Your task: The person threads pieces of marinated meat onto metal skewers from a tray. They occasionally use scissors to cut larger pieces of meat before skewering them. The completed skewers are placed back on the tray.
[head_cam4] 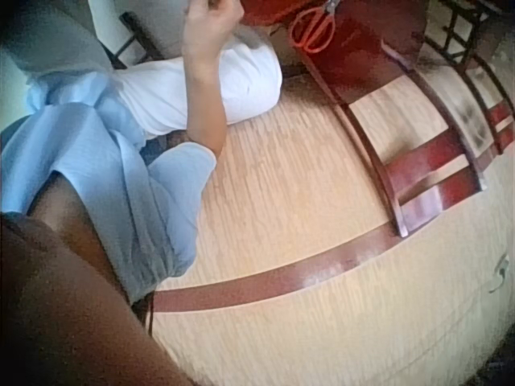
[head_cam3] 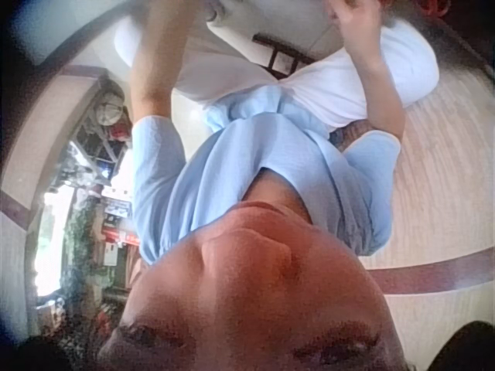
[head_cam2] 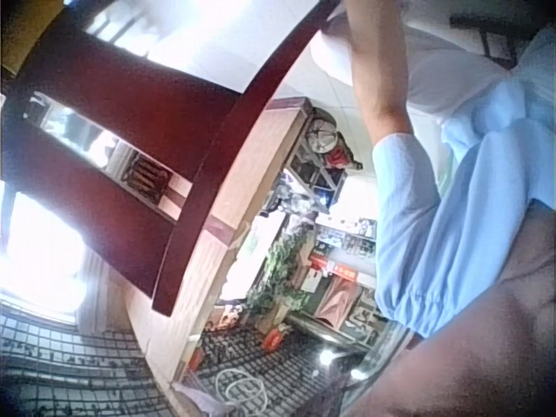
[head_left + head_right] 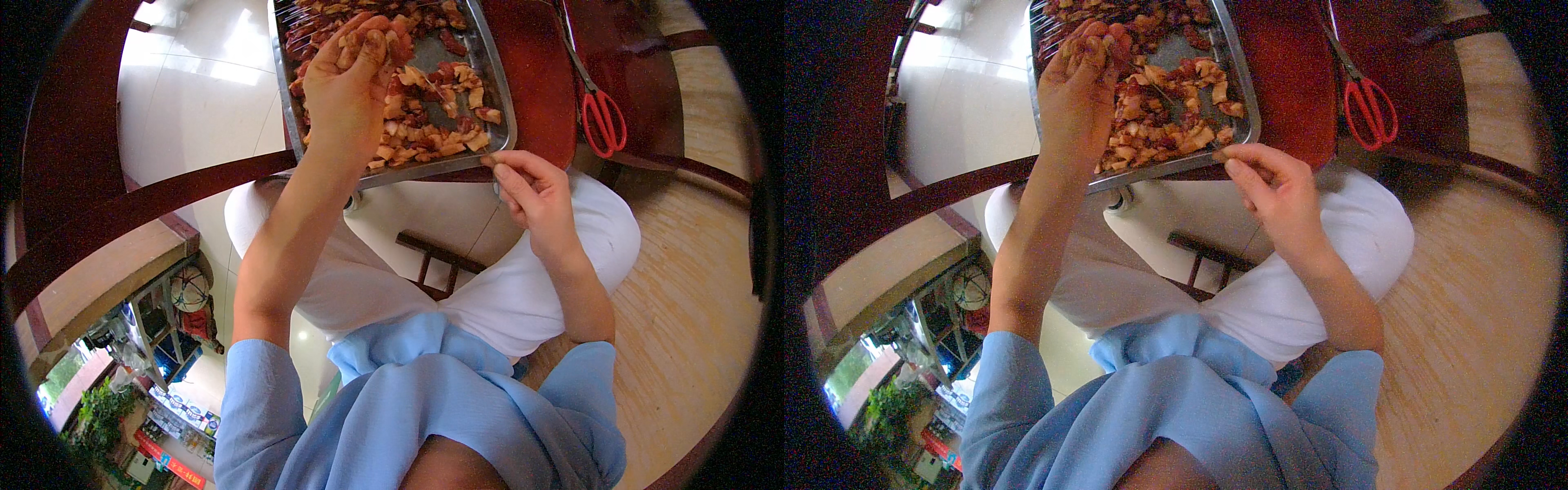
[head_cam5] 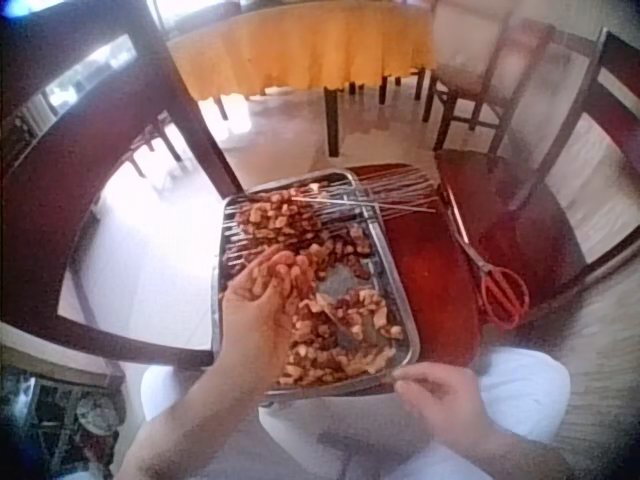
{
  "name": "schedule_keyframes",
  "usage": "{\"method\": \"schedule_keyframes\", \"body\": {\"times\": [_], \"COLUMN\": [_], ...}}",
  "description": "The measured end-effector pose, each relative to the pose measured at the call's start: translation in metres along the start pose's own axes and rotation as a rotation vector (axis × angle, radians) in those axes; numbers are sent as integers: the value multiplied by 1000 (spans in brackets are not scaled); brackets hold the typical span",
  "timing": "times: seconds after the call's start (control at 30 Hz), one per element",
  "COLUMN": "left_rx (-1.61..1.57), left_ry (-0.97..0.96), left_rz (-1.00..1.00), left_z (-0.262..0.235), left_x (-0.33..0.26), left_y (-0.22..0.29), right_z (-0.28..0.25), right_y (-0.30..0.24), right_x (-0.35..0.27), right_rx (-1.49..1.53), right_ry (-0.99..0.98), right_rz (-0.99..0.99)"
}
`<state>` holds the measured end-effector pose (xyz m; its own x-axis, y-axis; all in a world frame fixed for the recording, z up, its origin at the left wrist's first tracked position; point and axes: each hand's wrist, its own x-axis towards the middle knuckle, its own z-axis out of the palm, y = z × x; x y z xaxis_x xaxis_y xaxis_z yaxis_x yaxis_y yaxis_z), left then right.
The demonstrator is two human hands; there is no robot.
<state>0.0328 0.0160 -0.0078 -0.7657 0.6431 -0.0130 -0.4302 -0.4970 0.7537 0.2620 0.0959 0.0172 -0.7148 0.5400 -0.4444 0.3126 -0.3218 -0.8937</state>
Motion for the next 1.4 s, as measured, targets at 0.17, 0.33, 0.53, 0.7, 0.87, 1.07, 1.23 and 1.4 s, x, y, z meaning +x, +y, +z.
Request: {"method": "schedule_keyframes", "body": {"times": [0.17, 0.33, 0.53, 0.7, 0.87, 1.07, 1.23, 1.4], "left_rx": [-8, -4, -22, -28, -39, 3, 69, 198], "left_ry": [-27, -148, -209, -354, -313, -295, -276, -190], "left_rz": [-100, -132, -189, -183, -216, -220, -259, -244], "left_z": [0, -3, -5, -4, 4, 7, 15, 24], "left_x": [2, 3, 1, 1, -8, -17, -24, -28], "left_y": [3, 8, 5, 9, 9, -3, -7, -2], "right_z": [-16, -10, -9, -10, -7, -4, 0, -2], "right_y": [-7, 2, 2, 2, 4, 4, 5, 5], "right_x": [4, 8, 7, 8, 8, 10, 9, 11], "right_rx": [286, -548, -573, -561, -563, -519, -329, -264], "right_ry": [-184, 213, 221, 224, 220, 223, 161, 149], "right_rz": [216, -514, -529, -550, -544, -502, -364, -327]}}
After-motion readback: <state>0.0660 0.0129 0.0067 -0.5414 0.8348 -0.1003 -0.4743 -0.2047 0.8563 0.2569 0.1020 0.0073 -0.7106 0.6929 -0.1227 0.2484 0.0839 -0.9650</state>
